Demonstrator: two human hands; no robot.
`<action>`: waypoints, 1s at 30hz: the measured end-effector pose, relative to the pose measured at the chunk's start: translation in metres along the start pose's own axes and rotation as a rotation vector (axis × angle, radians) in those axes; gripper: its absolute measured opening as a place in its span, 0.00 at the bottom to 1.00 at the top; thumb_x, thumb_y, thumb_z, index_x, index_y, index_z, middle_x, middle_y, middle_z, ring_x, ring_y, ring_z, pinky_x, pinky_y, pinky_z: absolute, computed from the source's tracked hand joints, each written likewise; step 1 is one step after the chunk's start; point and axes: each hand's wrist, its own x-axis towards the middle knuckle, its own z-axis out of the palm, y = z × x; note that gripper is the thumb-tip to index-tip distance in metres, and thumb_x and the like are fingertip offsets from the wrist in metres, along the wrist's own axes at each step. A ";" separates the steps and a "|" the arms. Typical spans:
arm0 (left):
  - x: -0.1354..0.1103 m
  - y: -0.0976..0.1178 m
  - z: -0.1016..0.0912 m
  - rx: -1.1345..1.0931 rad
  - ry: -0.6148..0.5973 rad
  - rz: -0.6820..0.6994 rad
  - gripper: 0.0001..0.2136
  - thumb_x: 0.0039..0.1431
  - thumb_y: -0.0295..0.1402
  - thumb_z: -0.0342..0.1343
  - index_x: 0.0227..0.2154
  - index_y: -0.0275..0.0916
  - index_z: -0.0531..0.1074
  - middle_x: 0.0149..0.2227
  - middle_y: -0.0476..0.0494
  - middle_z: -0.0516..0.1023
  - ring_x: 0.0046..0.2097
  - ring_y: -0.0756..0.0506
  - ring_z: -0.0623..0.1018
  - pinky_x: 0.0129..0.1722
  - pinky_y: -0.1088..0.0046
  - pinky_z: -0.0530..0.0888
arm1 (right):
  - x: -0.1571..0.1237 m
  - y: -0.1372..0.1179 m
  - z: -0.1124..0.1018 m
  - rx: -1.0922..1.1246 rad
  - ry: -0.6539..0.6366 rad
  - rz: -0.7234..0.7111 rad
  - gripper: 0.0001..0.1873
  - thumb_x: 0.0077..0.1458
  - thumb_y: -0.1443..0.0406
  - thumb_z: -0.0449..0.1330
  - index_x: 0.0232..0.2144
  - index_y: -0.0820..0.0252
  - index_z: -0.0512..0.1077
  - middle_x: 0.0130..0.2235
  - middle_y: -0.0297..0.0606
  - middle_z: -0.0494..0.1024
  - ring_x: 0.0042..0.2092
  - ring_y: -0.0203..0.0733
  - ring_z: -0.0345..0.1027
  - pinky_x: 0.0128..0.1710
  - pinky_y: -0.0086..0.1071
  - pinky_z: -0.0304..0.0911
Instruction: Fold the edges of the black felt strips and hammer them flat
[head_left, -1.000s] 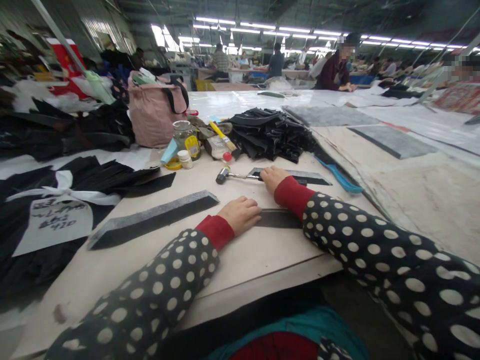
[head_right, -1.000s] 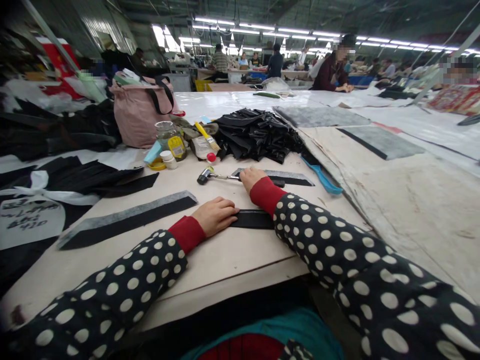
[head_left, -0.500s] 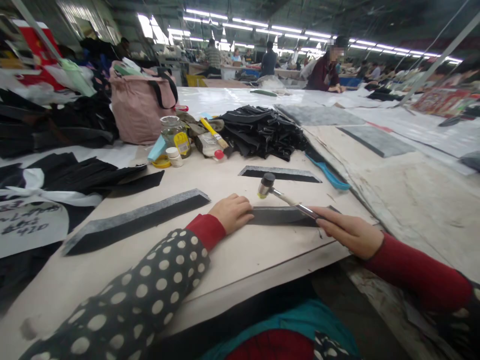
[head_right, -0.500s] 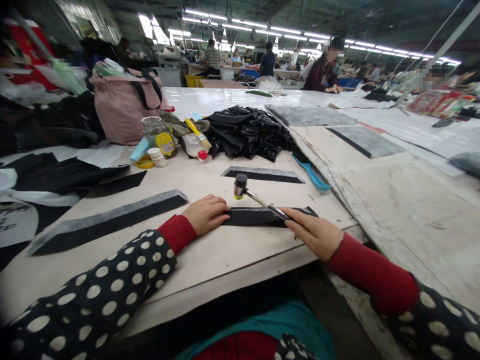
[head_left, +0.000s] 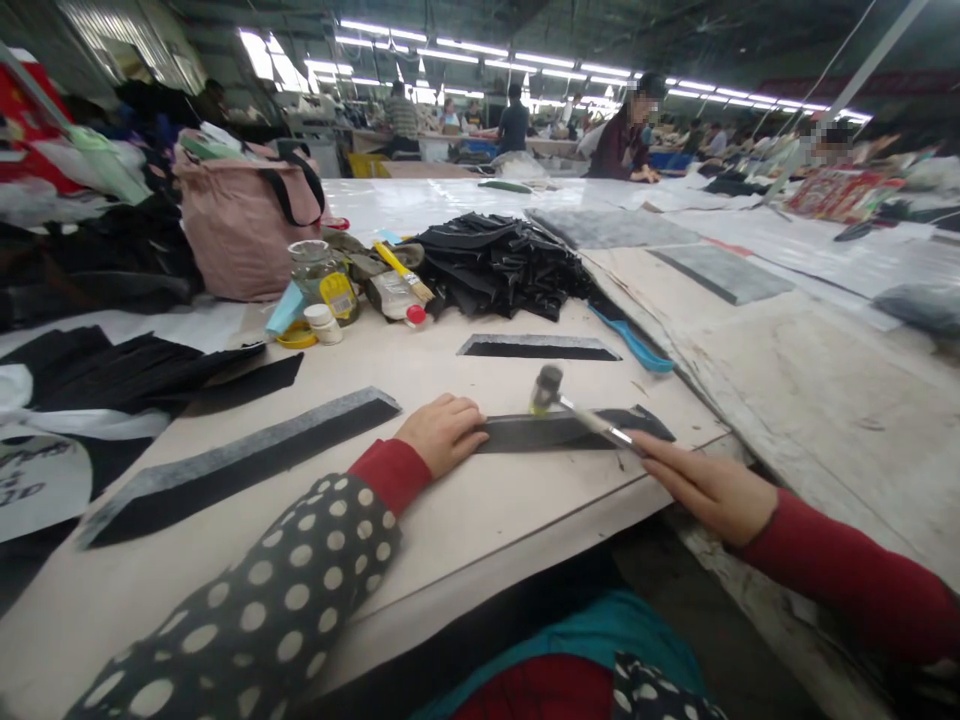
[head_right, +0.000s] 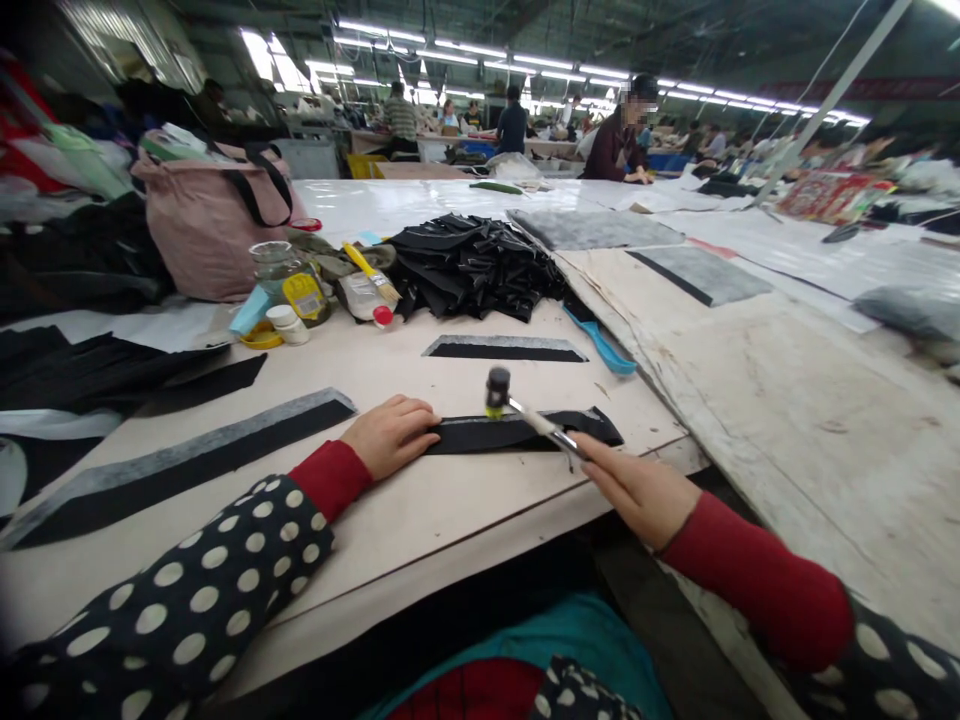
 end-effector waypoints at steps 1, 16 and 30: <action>0.000 0.000 0.000 -0.001 0.001 -0.003 0.11 0.58 0.37 0.44 0.36 0.37 0.68 0.36 0.43 0.70 0.39 0.47 0.67 0.42 0.69 0.66 | -0.002 0.004 -0.002 -0.016 -0.029 0.009 0.24 0.54 0.58 0.42 0.52 0.55 0.61 0.40 0.38 0.75 0.41 0.45 0.68 0.42 0.38 0.63; 0.009 0.008 -0.013 0.007 0.034 -0.090 0.10 0.57 0.34 0.44 0.39 0.37 0.67 0.39 0.43 0.70 0.41 0.46 0.68 0.43 0.67 0.65 | -0.015 0.032 0.023 -0.063 -0.038 0.050 0.25 0.56 0.58 0.39 0.54 0.58 0.58 0.42 0.43 0.73 0.42 0.45 0.68 0.42 0.40 0.63; 0.088 0.094 0.026 0.047 -0.086 -0.158 0.22 0.51 0.45 0.50 0.46 0.38 0.59 0.44 0.43 0.65 0.45 0.42 0.64 0.42 0.64 0.66 | -0.039 0.041 0.001 0.202 0.215 0.311 0.29 0.53 0.52 0.43 0.53 0.60 0.60 0.22 0.33 0.68 0.23 0.35 0.63 0.25 0.28 0.62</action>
